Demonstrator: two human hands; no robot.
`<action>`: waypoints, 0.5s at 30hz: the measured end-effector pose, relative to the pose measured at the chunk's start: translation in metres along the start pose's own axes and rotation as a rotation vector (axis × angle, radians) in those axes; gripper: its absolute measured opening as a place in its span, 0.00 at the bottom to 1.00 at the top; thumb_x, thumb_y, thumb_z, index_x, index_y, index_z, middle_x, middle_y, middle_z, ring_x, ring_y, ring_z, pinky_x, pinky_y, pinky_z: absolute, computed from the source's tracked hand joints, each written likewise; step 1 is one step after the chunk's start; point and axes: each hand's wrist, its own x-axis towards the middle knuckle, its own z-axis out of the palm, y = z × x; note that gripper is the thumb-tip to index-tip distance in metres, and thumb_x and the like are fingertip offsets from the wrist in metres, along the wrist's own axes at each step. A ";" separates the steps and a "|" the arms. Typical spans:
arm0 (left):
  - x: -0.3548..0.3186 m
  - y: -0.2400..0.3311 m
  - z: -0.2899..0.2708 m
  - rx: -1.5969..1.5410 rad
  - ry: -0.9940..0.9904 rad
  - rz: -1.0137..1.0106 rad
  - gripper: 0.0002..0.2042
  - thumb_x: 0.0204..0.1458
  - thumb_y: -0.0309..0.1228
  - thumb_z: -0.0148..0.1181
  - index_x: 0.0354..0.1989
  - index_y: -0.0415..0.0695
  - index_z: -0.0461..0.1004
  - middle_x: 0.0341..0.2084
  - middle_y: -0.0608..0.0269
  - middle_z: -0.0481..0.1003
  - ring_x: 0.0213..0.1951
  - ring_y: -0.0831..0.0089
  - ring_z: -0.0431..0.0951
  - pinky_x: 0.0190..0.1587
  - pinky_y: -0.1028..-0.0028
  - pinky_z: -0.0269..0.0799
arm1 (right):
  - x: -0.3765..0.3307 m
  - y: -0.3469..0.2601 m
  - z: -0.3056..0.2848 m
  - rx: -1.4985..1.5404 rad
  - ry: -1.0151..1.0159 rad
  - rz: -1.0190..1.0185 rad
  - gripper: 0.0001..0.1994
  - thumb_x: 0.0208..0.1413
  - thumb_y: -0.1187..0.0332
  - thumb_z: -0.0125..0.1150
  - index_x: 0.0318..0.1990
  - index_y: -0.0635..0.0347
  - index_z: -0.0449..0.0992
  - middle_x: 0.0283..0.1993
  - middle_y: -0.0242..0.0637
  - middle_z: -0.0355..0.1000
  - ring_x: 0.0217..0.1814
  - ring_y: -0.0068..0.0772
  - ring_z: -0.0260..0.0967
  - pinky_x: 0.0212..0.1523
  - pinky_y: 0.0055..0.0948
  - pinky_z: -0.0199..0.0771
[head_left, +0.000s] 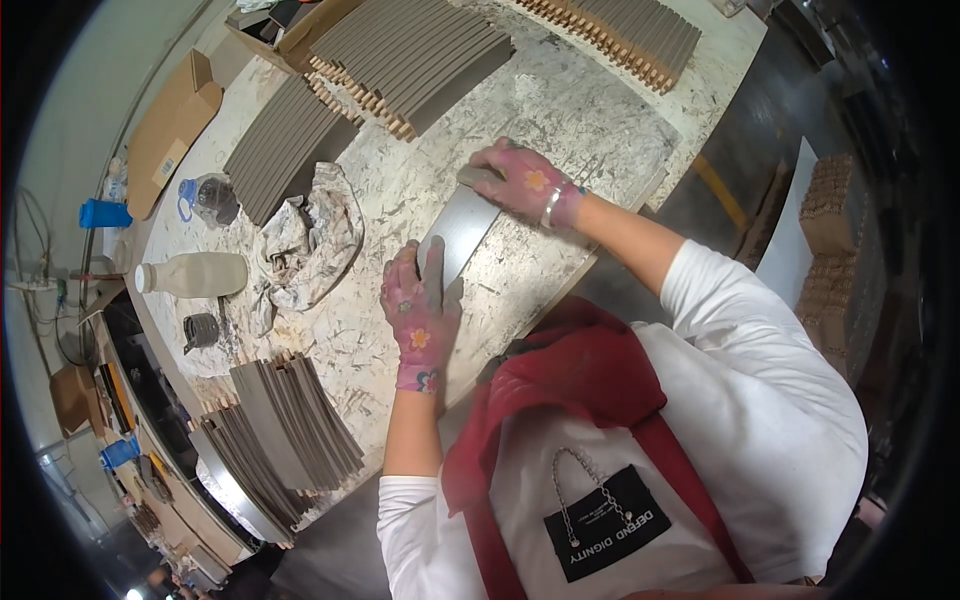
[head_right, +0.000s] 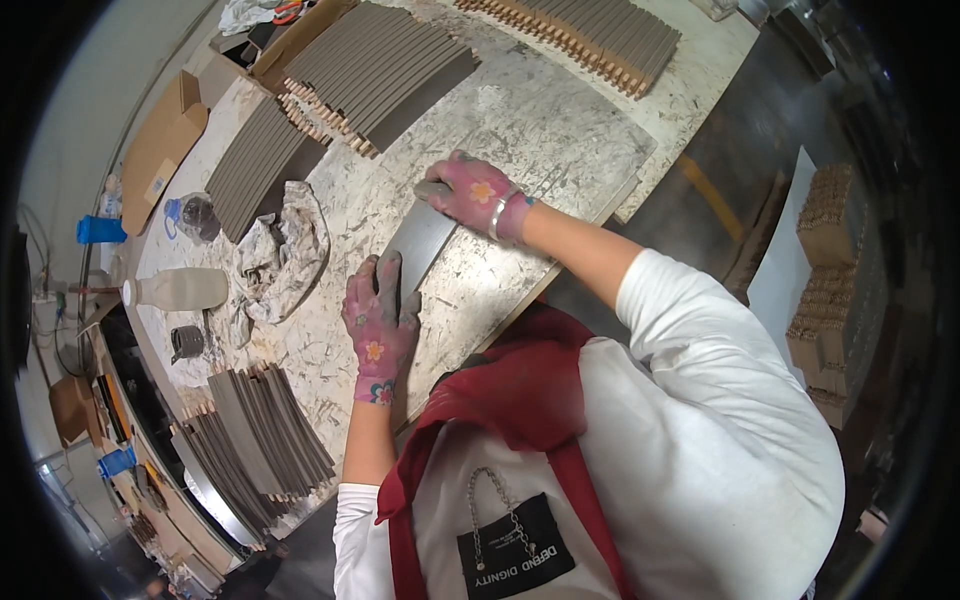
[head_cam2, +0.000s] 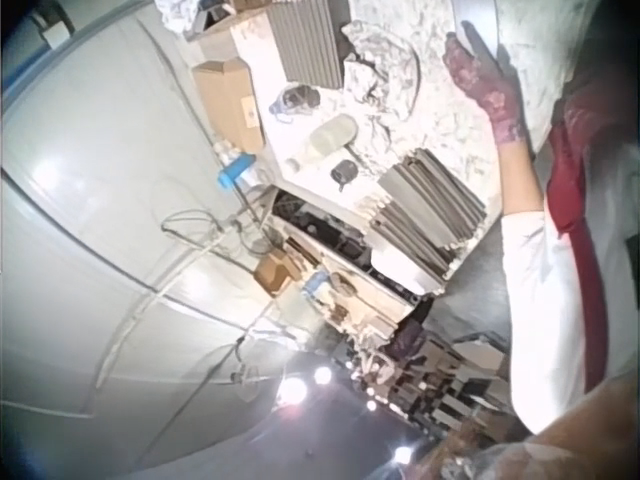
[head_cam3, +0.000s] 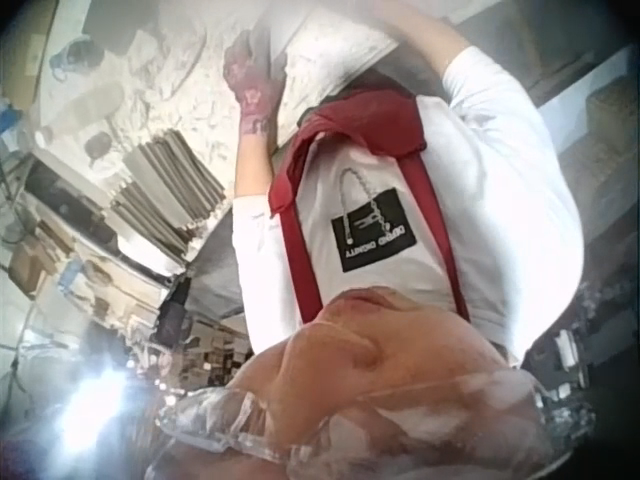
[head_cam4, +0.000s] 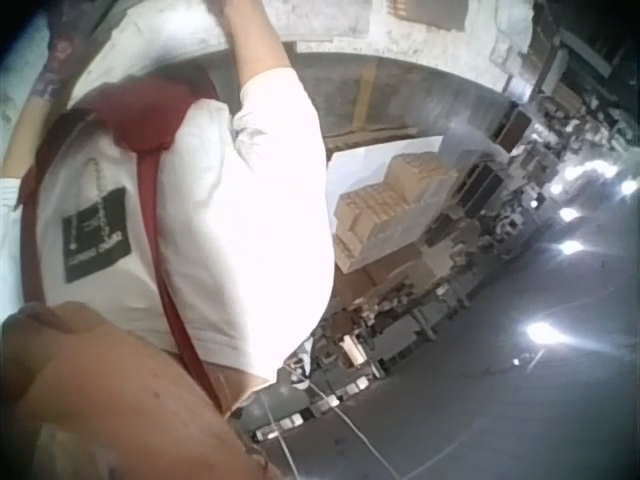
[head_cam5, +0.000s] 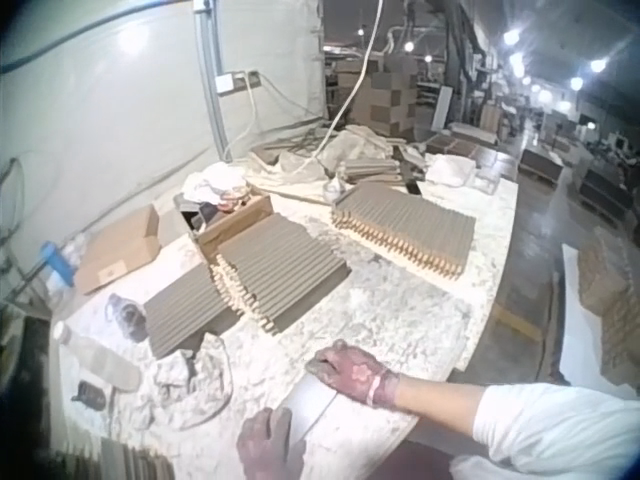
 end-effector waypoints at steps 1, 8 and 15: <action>-0.001 0.000 0.001 0.009 -0.001 -0.014 0.30 0.45 0.33 0.65 0.61 0.53 0.68 0.57 0.51 0.66 0.56 0.51 0.67 0.57 0.56 0.65 | -0.011 -0.004 -0.003 -0.043 -0.010 -0.003 0.18 0.55 0.56 0.60 0.49 0.57 0.76 0.46 0.52 0.73 0.50 0.52 0.71 0.53 0.39 0.71; 0.018 -0.044 -0.015 -0.206 -0.014 0.073 0.21 0.52 0.34 0.61 0.56 0.49 0.73 0.52 0.50 0.70 0.52 0.53 0.71 0.54 0.59 0.70 | -0.072 -0.024 -0.022 -0.178 -0.282 0.045 0.15 0.57 0.58 0.58 0.48 0.54 0.76 0.47 0.44 0.72 0.45 0.45 0.72 0.49 0.39 0.72; 0.032 -0.063 -0.016 -0.113 -0.109 0.179 0.17 0.57 0.37 0.56 0.55 0.51 0.76 0.54 0.55 0.72 0.53 0.52 0.72 0.56 0.60 0.68 | -0.059 -0.062 0.093 -0.252 -0.293 -0.986 0.13 0.52 0.67 0.57 0.47 0.46 0.75 0.44 0.35 0.74 0.43 0.39 0.74 0.38 0.38 0.76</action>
